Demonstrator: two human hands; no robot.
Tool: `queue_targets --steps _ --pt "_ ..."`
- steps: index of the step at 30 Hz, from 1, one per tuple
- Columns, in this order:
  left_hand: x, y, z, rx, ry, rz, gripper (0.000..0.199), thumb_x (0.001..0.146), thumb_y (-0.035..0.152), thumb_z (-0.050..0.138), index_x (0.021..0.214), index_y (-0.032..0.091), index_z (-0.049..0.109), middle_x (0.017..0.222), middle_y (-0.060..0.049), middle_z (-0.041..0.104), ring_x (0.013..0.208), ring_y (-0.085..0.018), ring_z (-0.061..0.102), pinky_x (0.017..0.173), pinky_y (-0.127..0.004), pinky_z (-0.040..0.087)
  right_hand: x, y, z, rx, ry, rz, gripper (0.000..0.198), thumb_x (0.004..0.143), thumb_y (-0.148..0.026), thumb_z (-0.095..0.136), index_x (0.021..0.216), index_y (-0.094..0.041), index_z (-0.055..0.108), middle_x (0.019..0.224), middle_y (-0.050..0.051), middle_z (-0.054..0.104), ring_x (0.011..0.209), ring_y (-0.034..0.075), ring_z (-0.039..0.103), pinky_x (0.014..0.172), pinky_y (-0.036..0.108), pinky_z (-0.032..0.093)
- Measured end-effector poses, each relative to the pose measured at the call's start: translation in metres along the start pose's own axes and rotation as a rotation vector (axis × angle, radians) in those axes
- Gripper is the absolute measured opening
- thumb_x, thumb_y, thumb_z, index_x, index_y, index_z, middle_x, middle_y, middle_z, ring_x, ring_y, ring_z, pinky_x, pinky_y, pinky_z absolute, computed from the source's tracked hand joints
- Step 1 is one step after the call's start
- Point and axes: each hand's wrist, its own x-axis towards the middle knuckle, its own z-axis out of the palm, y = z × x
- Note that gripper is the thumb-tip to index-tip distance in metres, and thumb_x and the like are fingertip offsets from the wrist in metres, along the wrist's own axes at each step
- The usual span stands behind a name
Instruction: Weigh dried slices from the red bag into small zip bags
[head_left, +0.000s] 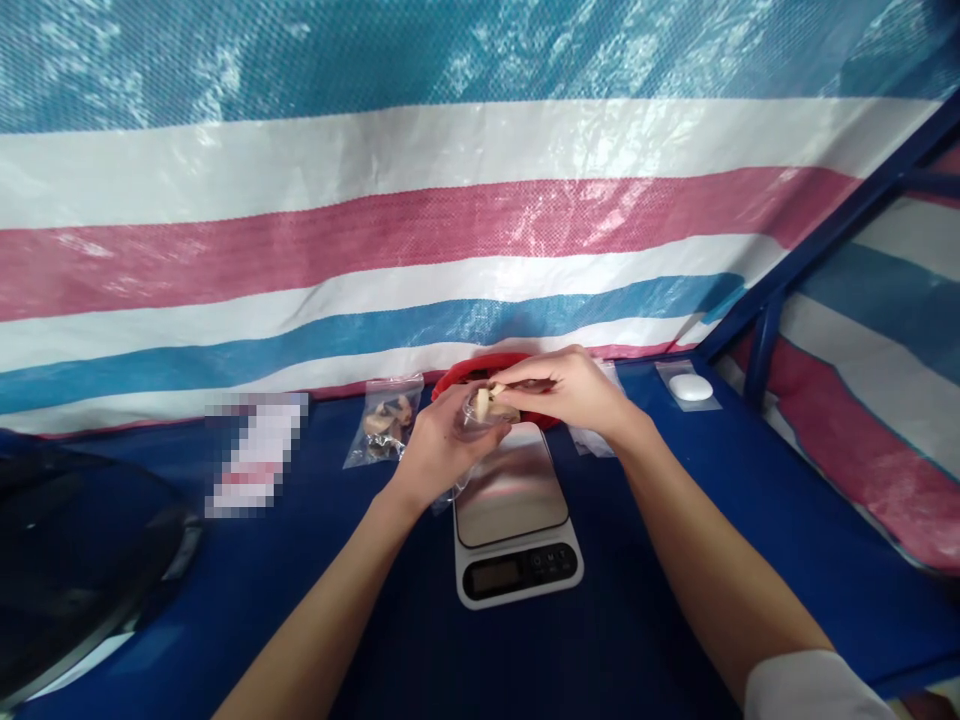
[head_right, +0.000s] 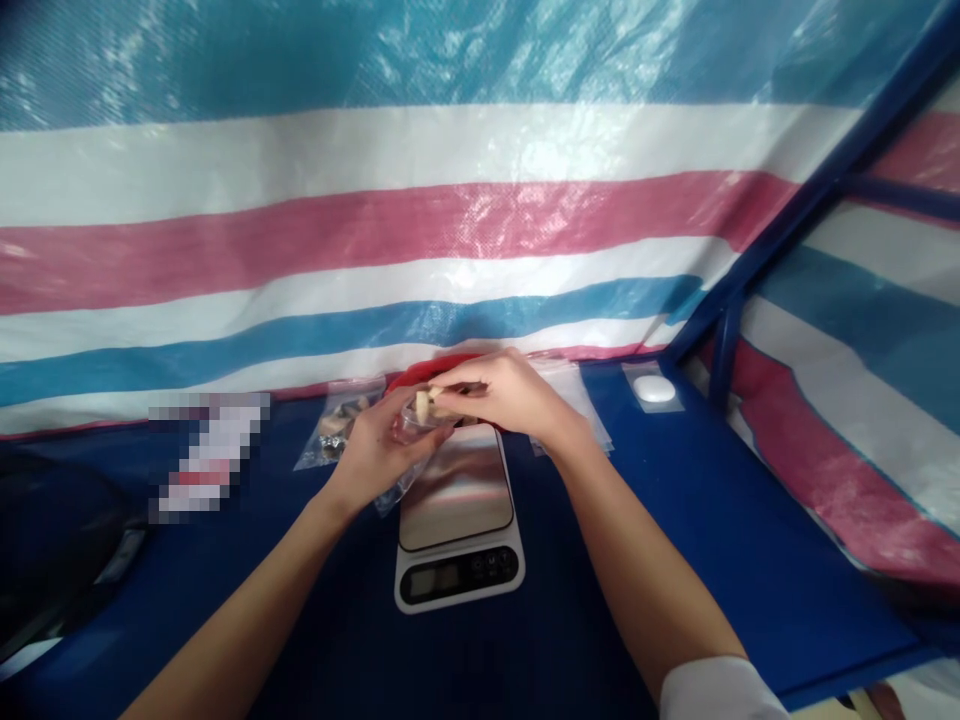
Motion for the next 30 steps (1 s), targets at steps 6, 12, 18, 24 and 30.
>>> queue_targets --steps 6,12,18,24,30 --pt "-0.001 -0.004 0.000 0.005 -0.006 0.011 0.042 0.082 0.035 0.076 0.120 0.019 0.065 0.108 -0.008 0.075 0.094 -0.024 0.072 0.083 -0.038 0.060 0.003 -0.001 0.013 -0.088 -0.088 0.009 0.018 0.092 -0.026 0.068 0.104 -0.025 0.081 0.100 0.001 0.081 0.085 0.019 0.075 0.079 0.030 0.057" --pt "-0.003 -0.005 0.004 0.074 -0.006 -0.049 0.053 0.078 0.039 0.081 0.123 0.017 0.063 0.098 -0.007 0.072 0.078 -0.021 0.069 0.073 -0.037 0.059 0.003 0.004 0.016 -0.096 -0.058 -0.015 0.018 0.094 -0.028 0.066 0.105 -0.026 0.081 0.108 0.002 0.080 0.096 0.020 0.075 0.088 0.032 0.057" --pt "-0.005 -0.007 0.006 0.068 -0.026 -0.024 0.067 0.074 0.036 0.085 0.133 0.021 0.056 0.126 -0.012 0.067 0.115 -0.030 0.066 0.100 -0.048 0.054 0.003 0.007 0.018 -0.087 -0.064 -0.005 0.017 0.094 -0.028 0.067 0.103 -0.026 0.081 0.102 0.000 0.081 0.087 0.018 0.074 0.083 0.029 0.056" --pt "-0.006 -0.007 0.005 0.088 0.033 0.005 0.051 0.083 0.029 0.072 0.132 0.021 0.058 0.128 -0.011 0.068 0.116 -0.027 0.067 0.102 -0.044 0.055 0.003 0.010 0.020 -0.058 -0.098 -0.031 0.015 0.091 -0.029 0.068 0.097 -0.026 0.082 0.096 -0.001 0.080 0.080 0.016 0.072 0.076 0.025 0.055" --pt "-0.007 -0.006 0.006 0.082 0.025 -0.005 0.054 0.082 0.031 0.073 0.132 0.020 0.058 0.127 -0.011 0.069 0.114 -0.026 0.068 0.102 -0.041 0.055 0.005 0.009 0.021 -0.074 -0.174 -0.004 0.016 0.093 -0.030 0.065 0.096 -0.028 0.081 0.094 -0.003 0.079 0.081 0.016 0.071 0.078 0.025 0.054"
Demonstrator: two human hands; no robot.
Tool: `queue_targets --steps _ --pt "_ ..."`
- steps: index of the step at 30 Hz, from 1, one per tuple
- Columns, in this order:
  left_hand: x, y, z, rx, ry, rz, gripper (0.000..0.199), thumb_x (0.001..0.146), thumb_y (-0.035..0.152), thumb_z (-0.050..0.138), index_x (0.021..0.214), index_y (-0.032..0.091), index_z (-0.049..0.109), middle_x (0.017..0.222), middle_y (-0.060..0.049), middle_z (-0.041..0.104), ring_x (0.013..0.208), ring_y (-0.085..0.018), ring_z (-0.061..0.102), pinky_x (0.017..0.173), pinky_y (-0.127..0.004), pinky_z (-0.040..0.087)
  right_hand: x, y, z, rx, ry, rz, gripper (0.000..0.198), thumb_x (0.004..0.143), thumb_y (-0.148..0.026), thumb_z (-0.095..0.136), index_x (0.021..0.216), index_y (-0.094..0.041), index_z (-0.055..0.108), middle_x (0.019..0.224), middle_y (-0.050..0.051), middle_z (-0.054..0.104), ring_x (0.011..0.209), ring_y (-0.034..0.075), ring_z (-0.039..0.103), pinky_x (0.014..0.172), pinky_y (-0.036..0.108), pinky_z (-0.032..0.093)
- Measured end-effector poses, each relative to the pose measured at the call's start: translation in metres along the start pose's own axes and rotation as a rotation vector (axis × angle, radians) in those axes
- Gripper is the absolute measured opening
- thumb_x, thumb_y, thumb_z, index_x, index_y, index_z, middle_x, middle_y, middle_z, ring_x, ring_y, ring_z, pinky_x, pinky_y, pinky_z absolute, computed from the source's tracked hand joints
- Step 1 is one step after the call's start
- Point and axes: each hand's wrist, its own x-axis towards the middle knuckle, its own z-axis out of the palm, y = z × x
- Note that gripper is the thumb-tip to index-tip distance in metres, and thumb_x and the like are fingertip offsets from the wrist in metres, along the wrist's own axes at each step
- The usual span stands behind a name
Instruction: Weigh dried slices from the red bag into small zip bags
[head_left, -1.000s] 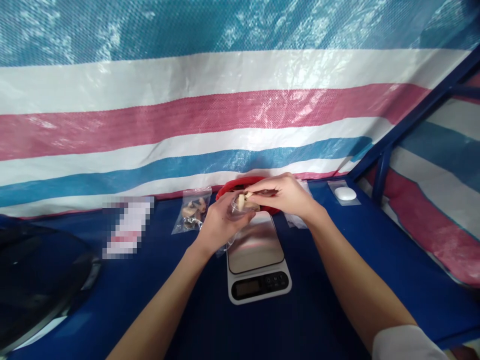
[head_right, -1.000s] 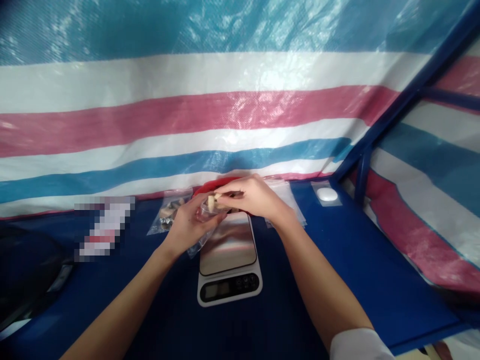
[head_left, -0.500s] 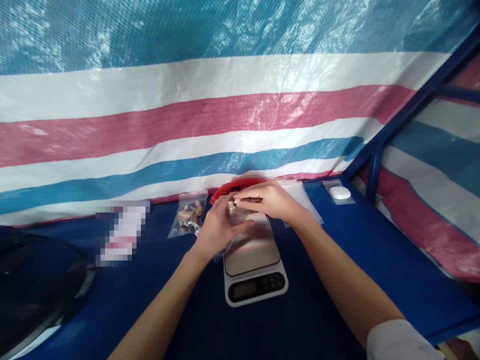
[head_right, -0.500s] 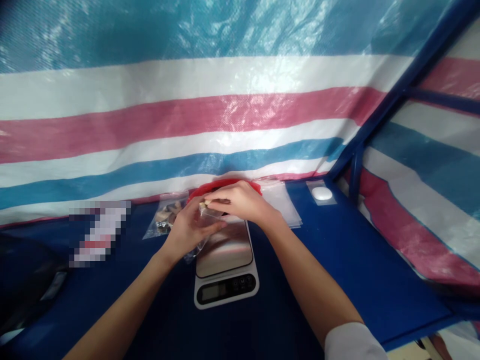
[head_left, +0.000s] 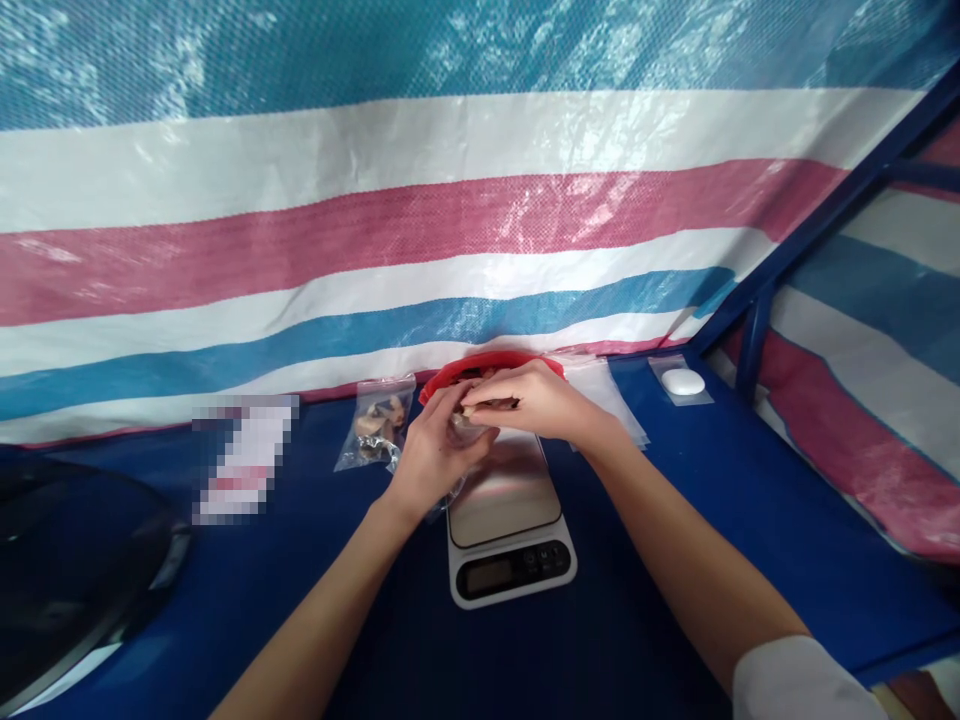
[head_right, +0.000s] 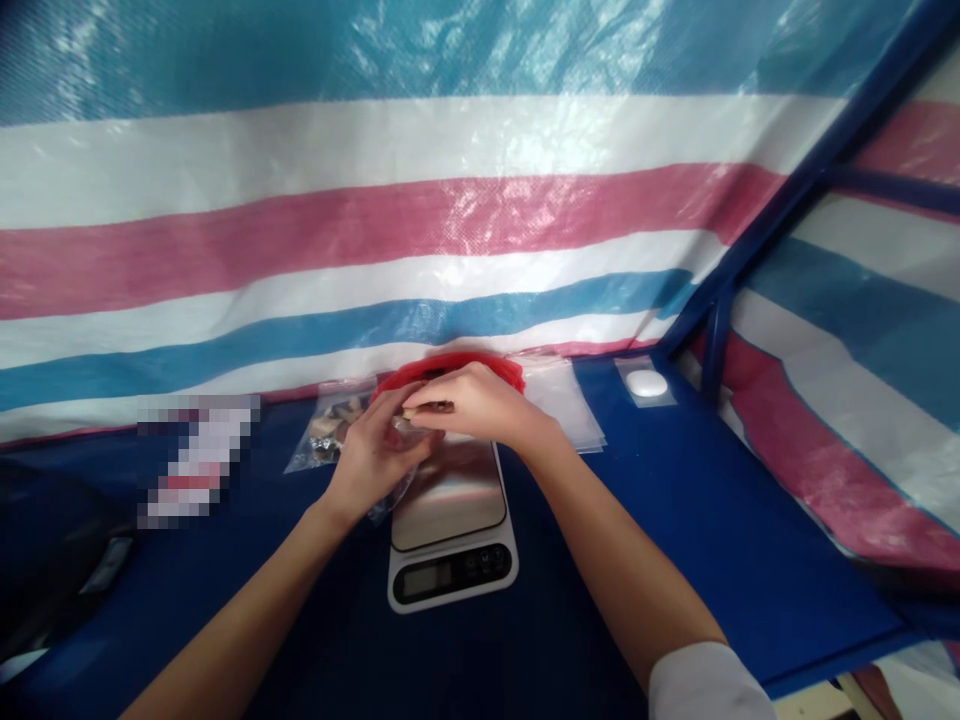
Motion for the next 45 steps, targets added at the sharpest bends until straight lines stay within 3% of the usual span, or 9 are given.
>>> queue_targets --steps 6,18,23,31,35,41,45 --pt "0.000 0.000 0.000 0.000 -0.013 0.003 0.054 0.082 0.031 0.072 0.133 0.020 0.058 0.128 -0.011 0.069 0.114 -0.028 0.068 0.100 -0.041 0.056 0.001 0.000 0.001 -0.015 -0.025 -0.035 0.016 0.093 -0.028 0.066 0.095 -0.026 0.082 0.092 -0.002 0.079 0.084 0.016 0.071 0.080 0.026 0.054" --pt "-0.005 -0.012 0.002 0.009 0.007 0.058 0.056 0.082 0.034 0.075 0.134 0.020 0.058 0.123 -0.010 0.071 0.104 -0.024 0.071 0.093 -0.039 0.059 -0.005 0.017 -0.003 0.319 -0.018 0.149 0.024 0.084 -0.030 0.075 0.106 -0.022 0.081 0.102 0.003 0.080 0.088 0.020 0.075 0.082 0.030 0.058" --pt "-0.004 -0.010 0.000 -0.018 0.035 0.094 0.054 0.083 0.035 0.077 0.132 0.020 0.059 0.119 -0.010 0.071 0.099 -0.022 0.072 0.092 -0.038 0.060 -0.006 0.020 -0.008 0.300 -0.046 0.244 0.023 0.086 -0.031 0.072 0.105 -0.023 0.081 0.105 0.003 0.080 0.093 0.021 0.074 0.084 0.031 0.056" --pt "-0.005 -0.005 -0.004 -0.069 0.044 0.158 0.057 0.082 0.032 0.079 0.133 0.019 0.059 0.122 -0.011 0.070 0.101 -0.022 0.072 0.093 -0.037 0.060 -0.004 0.021 0.004 0.290 -0.159 0.239 0.025 0.093 -0.038 0.066 0.096 -0.019 0.081 0.079 0.002 0.074 0.071 0.015 0.068 0.069 0.027 0.053" --pt "-0.006 -0.005 -0.004 -0.084 0.026 0.122 0.057 0.081 0.034 0.080 0.132 0.019 0.060 0.123 -0.012 0.070 0.100 -0.022 0.072 0.093 -0.037 0.060 -0.003 0.025 0.011 0.333 -0.125 0.298 0.028 0.089 -0.044 0.070 0.092 -0.018 0.081 0.082 0.003 0.074 0.062 0.013 0.067 0.062 0.026 0.053" --pt "-0.003 -0.007 -0.005 -0.073 -0.026 0.078 0.071 0.076 0.041 0.084 0.137 0.021 0.055 0.127 -0.012 0.070 0.114 -0.028 0.068 0.102 -0.046 0.055 -0.002 0.019 0.007 0.279 -0.032 0.327 0.019 0.088 -0.034 0.069 0.086 -0.019 0.080 0.072 0.001 0.073 0.060 0.013 0.066 0.059 0.024 0.049" --pt "-0.002 -0.002 -0.007 -0.078 -0.041 0.045 0.060 0.079 0.034 0.080 0.133 0.020 0.058 0.126 -0.011 0.070 0.114 -0.027 0.068 0.102 -0.044 0.055 -0.001 0.008 0.002 0.186 -0.016 0.326 0.025 0.091 -0.035 0.065 0.078 -0.018 0.078 0.062 0.000 0.069 0.056 0.012 0.062 0.056 0.024 0.044"
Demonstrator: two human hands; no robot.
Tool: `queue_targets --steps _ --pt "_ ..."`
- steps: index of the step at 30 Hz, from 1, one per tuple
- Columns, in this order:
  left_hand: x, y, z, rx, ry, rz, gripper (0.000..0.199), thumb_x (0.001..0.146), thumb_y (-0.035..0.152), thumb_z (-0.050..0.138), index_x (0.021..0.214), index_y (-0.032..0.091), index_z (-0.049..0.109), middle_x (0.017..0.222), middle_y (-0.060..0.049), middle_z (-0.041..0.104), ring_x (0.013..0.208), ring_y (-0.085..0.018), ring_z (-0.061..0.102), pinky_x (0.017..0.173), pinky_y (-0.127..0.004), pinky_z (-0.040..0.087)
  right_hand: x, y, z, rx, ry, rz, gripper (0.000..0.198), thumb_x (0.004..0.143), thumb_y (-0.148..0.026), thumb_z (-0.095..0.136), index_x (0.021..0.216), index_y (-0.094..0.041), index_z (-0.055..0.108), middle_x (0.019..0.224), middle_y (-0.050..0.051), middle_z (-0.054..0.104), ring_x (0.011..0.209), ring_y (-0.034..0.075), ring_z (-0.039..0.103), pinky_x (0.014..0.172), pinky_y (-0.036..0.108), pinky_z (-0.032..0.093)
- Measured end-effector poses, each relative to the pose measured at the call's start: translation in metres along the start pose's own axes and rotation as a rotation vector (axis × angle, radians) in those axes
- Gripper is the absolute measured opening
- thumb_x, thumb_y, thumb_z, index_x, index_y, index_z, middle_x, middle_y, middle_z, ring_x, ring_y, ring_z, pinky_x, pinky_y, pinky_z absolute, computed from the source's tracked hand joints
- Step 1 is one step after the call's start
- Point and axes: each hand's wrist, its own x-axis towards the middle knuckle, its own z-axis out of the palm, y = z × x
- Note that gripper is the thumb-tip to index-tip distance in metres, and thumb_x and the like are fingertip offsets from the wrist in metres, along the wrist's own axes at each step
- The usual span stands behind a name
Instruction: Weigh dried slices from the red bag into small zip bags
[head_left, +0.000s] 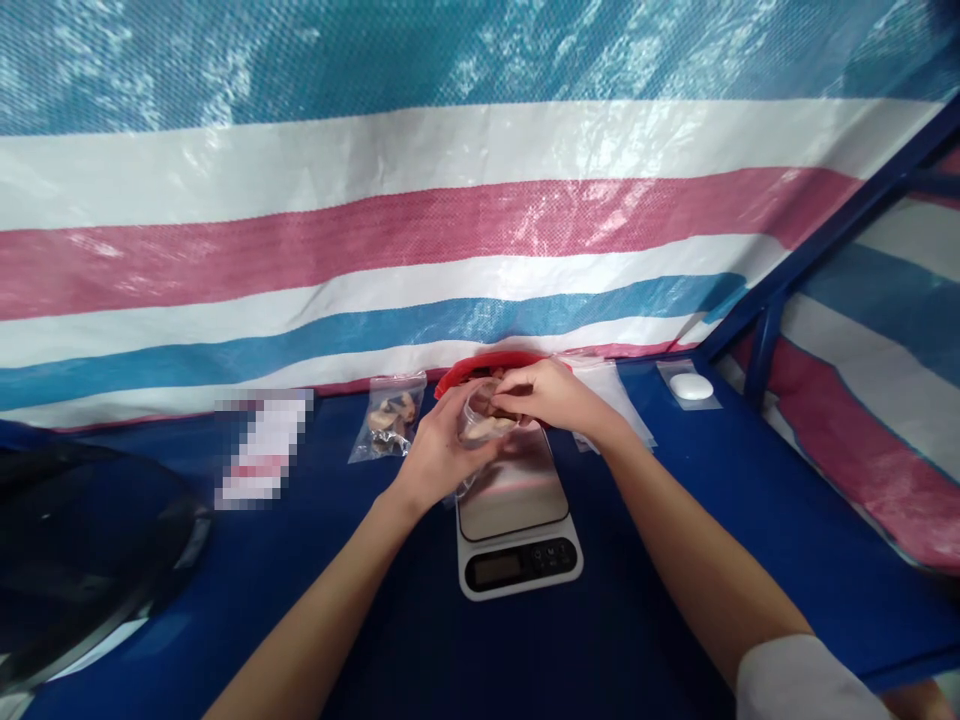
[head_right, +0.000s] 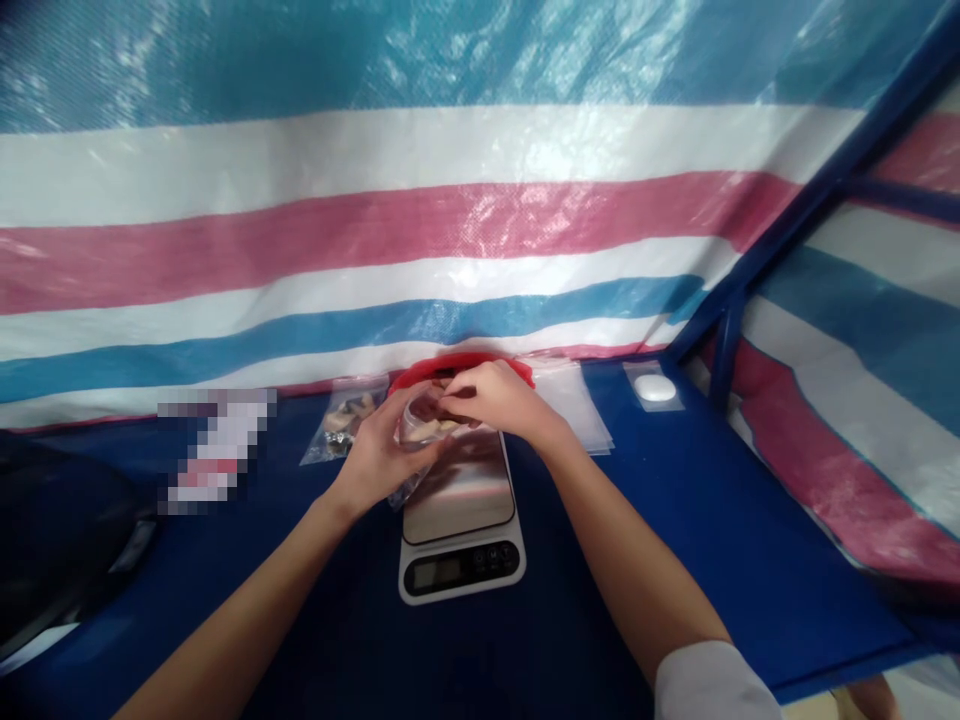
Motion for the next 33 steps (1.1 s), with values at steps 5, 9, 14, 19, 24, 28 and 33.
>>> queue_targets --steps 5,9,14,19,24,28,33 --pt "0.000 0.002 -0.003 -0.054 0.024 -0.034 0.046 0.082 0.032 0.077 0.124 0.019 0.063 0.119 -0.011 0.072 0.108 -0.026 0.070 0.098 -0.044 0.056 -0.004 -0.008 -0.008 -0.002 0.050 -0.033 0.021 0.089 -0.037 0.068 0.087 -0.020 0.081 0.079 0.002 0.077 0.067 0.015 0.067 0.063 0.026 0.049" --pt "0.001 0.001 -0.003 -0.090 0.023 -0.053 0.045 0.082 0.032 0.076 0.123 0.019 0.064 0.118 -0.011 0.073 0.109 -0.027 0.069 0.100 -0.046 0.055 -0.009 -0.014 -0.016 0.064 0.096 -0.091 0.017 0.087 -0.036 0.072 0.093 -0.022 0.081 0.089 0.003 0.079 0.074 0.018 0.071 0.067 0.028 0.054" --pt "0.003 0.004 -0.001 -0.093 0.031 -0.005 0.048 0.081 0.030 0.076 0.126 0.019 0.064 0.124 -0.011 0.072 0.115 -0.028 0.068 0.104 -0.045 0.053 -0.012 -0.025 -0.014 -0.061 0.021 -0.218 0.011 0.087 -0.026 0.072 0.092 -0.023 0.082 0.088 0.000 0.079 0.076 0.016 0.070 0.073 0.027 0.052" --pt "0.001 0.003 -0.001 -0.065 0.006 0.012 0.054 0.080 0.027 0.076 0.131 0.019 0.062 0.128 -0.012 0.070 0.116 -0.029 0.068 0.105 -0.044 0.053 -0.009 -0.028 -0.007 -0.226 -0.057 -0.269 0.013 0.089 -0.020 0.070 0.086 -0.025 0.081 0.089 -0.001 0.079 0.075 0.016 0.069 0.074 0.027 0.049" --pt "0.000 0.000 -0.001 -0.036 -0.021 0.028 0.058 0.078 0.024 0.077 0.134 0.020 0.061 0.127 -0.012 0.070 0.115 -0.028 0.068 0.103 -0.044 0.054 -0.007 -0.026 -0.004 -0.232 -0.107 -0.288 0.011 0.089 -0.022 0.071 0.089 -0.026 0.081 0.085 -0.002 0.079 0.073 0.015 0.068 0.074 0.026 0.049" --pt "0.000 0.000 -0.004 -0.028 -0.022 0.037 0.056 0.080 0.024 0.076 0.133 0.020 0.061 0.126 -0.012 0.070 0.114 -0.028 0.068 0.103 -0.044 0.054 -0.008 -0.026 -0.008 -0.234 -0.097 -0.316 0.011 0.089 -0.020 0.070 0.089 -0.022 0.081 0.089 0.000 0.079 0.078 0.016 0.070 0.075 0.027 0.048" --pt "0.002 0.000 -0.006 -0.020 -0.003 0.062 0.052 0.081 0.025 0.075 0.132 0.018 0.062 0.124 -0.012 0.070 0.113 -0.028 0.068 0.103 -0.044 0.054 -0.012 -0.031 -0.013 -0.221 -0.069 -0.297 0.015 0.092 -0.021 0.067 0.092 -0.025 0.081 0.091 -0.002 0.079 0.079 0.016 0.070 0.076 0.026 0.049"
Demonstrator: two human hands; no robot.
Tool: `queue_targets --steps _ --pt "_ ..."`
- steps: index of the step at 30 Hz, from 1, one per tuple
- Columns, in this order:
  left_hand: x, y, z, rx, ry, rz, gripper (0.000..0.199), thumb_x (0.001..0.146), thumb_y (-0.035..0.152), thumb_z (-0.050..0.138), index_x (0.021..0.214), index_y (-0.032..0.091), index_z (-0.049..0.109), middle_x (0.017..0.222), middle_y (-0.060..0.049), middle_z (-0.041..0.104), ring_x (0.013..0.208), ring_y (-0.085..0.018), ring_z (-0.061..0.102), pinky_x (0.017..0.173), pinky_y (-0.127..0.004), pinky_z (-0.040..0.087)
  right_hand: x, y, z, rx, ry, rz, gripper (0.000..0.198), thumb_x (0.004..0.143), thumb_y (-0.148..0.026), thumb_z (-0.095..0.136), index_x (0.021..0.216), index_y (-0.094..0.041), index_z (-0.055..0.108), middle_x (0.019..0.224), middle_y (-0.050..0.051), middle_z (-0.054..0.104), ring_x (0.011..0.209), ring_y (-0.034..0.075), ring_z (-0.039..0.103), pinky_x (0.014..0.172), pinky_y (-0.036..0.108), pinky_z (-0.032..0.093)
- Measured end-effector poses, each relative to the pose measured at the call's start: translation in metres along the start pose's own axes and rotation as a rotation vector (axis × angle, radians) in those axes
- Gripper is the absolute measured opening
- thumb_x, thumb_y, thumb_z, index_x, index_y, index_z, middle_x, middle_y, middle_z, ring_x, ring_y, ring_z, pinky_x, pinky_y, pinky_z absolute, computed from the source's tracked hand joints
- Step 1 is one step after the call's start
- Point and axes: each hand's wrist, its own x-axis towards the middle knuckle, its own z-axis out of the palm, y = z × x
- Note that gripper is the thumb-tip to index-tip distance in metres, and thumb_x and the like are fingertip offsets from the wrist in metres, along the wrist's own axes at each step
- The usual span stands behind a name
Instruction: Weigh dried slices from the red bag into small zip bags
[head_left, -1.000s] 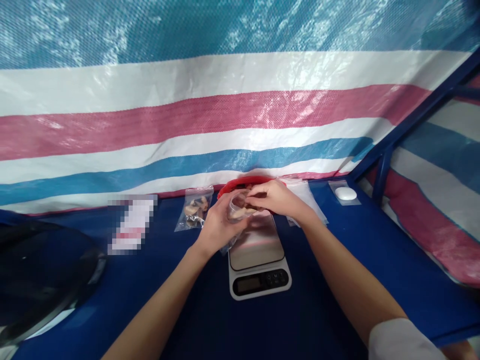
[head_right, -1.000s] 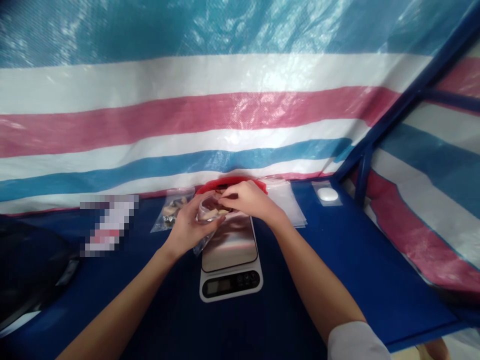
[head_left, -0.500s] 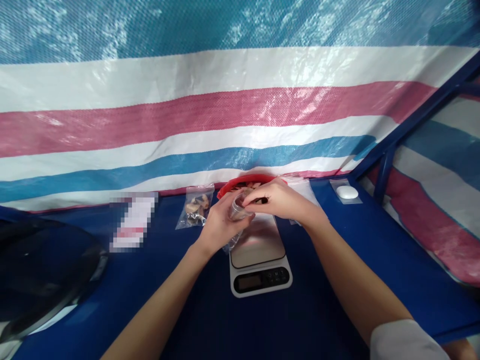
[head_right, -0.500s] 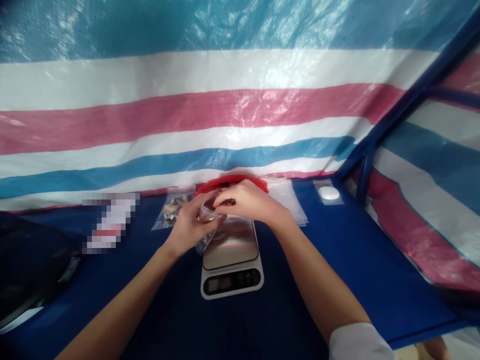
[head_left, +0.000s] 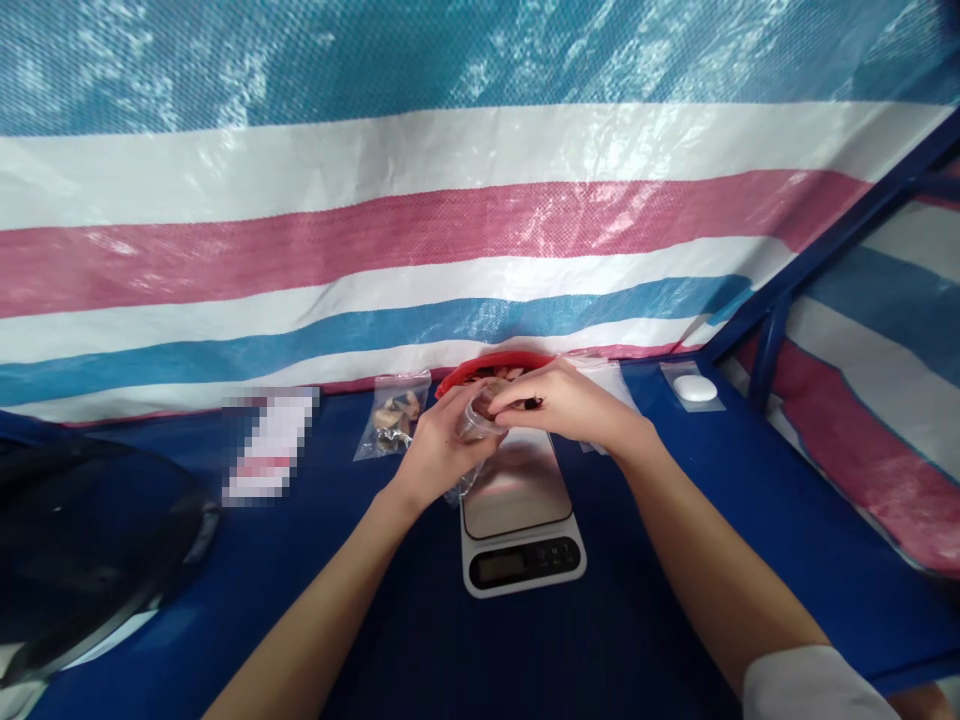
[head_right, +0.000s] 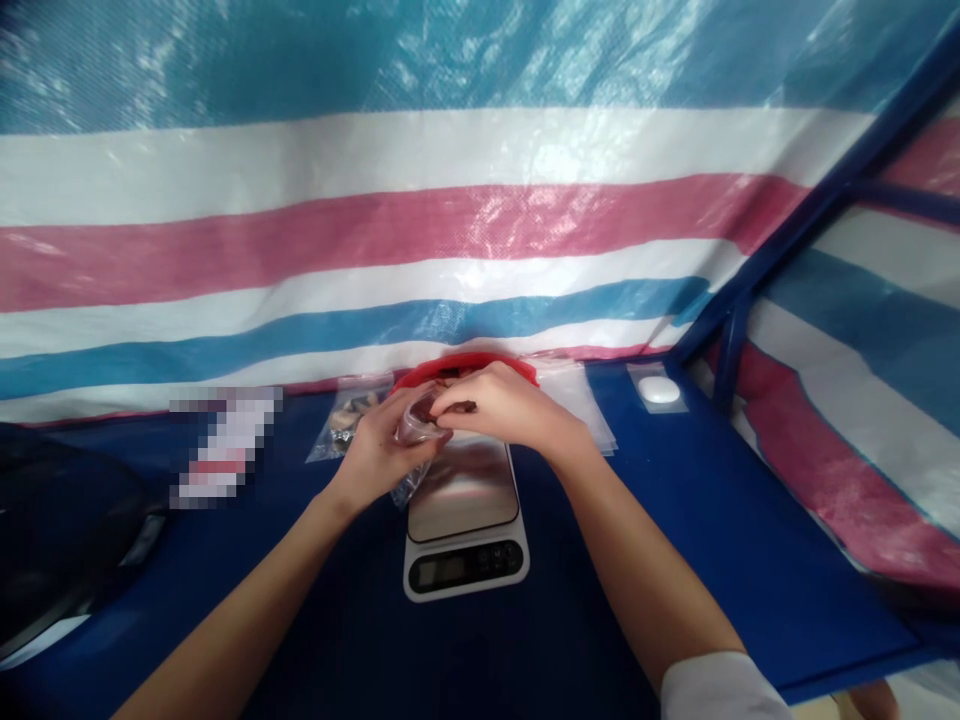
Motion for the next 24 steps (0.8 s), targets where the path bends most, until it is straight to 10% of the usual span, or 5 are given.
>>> queue_targets --steps 13,24 --pt "-0.007 -0.006 0.005 0.064 -0.058 0.025 0.069 0.079 0.022 0.076 0.144 0.020 0.055 0.136 -0.013 0.065 0.120 -0.029 0.066 0.104 -0.044 0.055 0.008 0.002 0.018 -0.208 -0.143 0.007 0.031 0.090 -0.015 0.061 0.060 -0.024 0.066 0.064 -0.001 0.064 0.066 0.017 0.052 0.066 0.032 0.040" --pt "0.003 -0.004 -0.017 0.024 -0.029 -0.098 0.053 0.081 0.038 0.078 0.129 0.018 0.067 0.116 -0.012 0.074 0.102 -0.028 0.072 0.088 -0.043 0.061 -0.008 0.025 -0.006 0.194 0.052 0.174 0.018 0.087 -0.031 0.072 0.102 -0.025 0.081 0.103 0.001 0.080 0.089 0.021 0.075 0.082 0.030 0.055"
